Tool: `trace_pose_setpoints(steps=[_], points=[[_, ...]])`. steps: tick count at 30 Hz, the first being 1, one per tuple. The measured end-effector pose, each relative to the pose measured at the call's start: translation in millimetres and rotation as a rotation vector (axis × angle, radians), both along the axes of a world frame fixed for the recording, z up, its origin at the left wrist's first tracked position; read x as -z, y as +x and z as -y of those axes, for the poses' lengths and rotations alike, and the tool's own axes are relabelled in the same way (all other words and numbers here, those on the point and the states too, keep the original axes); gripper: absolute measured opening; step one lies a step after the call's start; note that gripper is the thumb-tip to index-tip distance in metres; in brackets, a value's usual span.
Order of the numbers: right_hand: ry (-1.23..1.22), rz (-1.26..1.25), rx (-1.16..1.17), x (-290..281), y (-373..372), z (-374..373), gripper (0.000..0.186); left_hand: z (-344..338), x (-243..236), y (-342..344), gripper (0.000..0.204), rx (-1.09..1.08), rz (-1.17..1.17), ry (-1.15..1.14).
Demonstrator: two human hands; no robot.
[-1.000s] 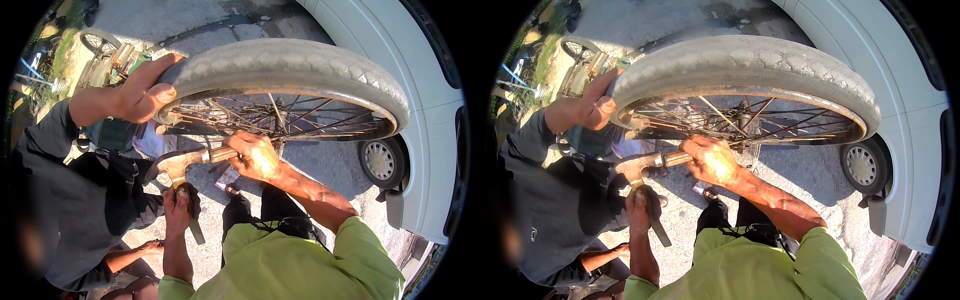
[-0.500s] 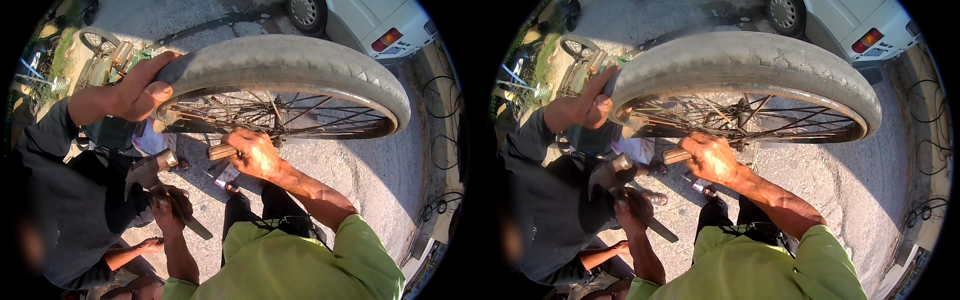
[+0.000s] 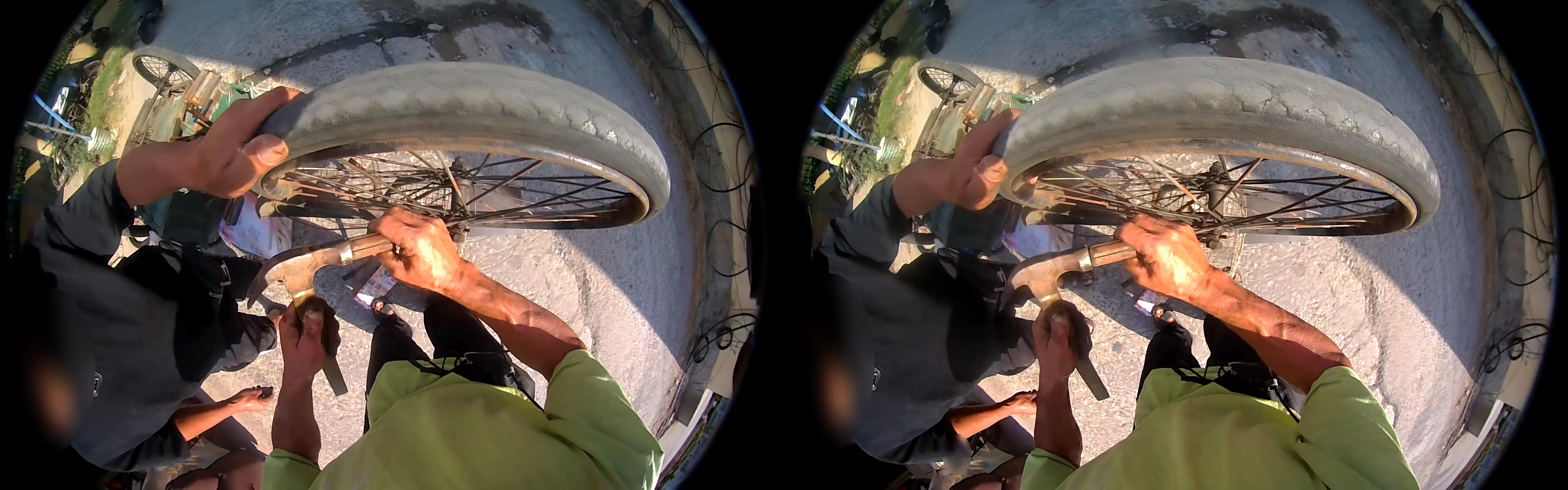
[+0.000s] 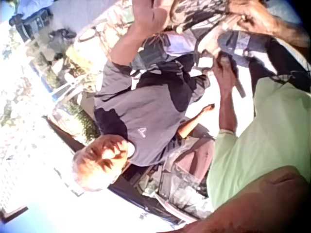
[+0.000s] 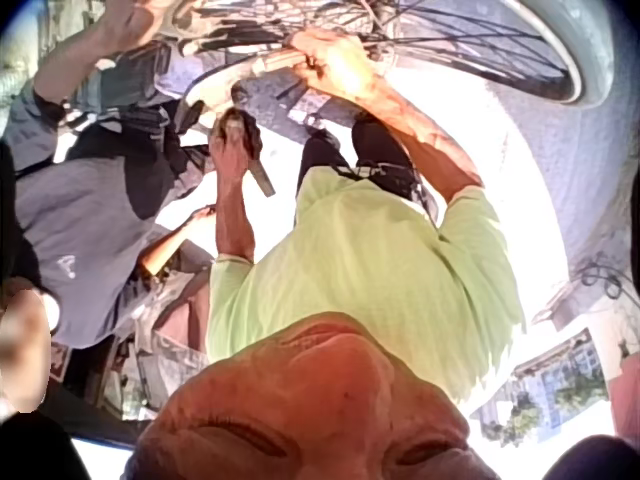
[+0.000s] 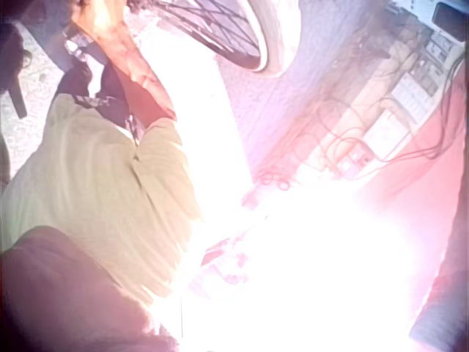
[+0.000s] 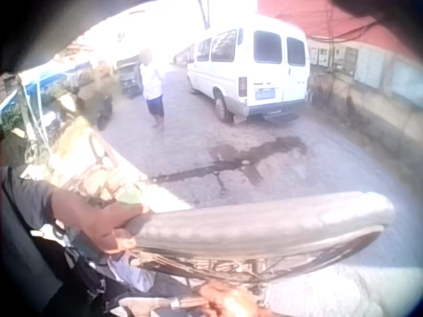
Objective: The person repairs a bicycle wheel by using a hammer and a metal bar to adjust the spokes. They repeatedly strike the spokes to true the wheel while another person holds the wheel steady. The task involves precise manual coordination to align the wheel structure.
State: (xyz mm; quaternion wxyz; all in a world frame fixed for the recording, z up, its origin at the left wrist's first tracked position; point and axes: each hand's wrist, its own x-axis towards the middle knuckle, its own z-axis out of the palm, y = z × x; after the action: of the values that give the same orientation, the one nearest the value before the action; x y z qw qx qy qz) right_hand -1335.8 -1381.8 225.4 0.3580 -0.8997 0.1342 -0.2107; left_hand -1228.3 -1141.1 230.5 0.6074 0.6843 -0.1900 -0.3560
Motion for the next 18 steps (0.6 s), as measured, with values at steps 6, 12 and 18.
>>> trace_pose_setpoints(steps=[6, 12, 18], points=[[0.009, 0.043, 0.019, -4, -1, 0, 0.030, -15, -3, 5, 0.038, -0.168, -0.193, -0.317], [0.002, 0.058, 0.013, 0, 0, 4, 0.029, 11, -15, -4, 0.037, 0.018, -0.098, -0.057], [0.027, 0.119, 0.040, -3, -4, 0, 0.027, -9, -31, -1, 0.045, -0.056, -0.095, -0.467]])
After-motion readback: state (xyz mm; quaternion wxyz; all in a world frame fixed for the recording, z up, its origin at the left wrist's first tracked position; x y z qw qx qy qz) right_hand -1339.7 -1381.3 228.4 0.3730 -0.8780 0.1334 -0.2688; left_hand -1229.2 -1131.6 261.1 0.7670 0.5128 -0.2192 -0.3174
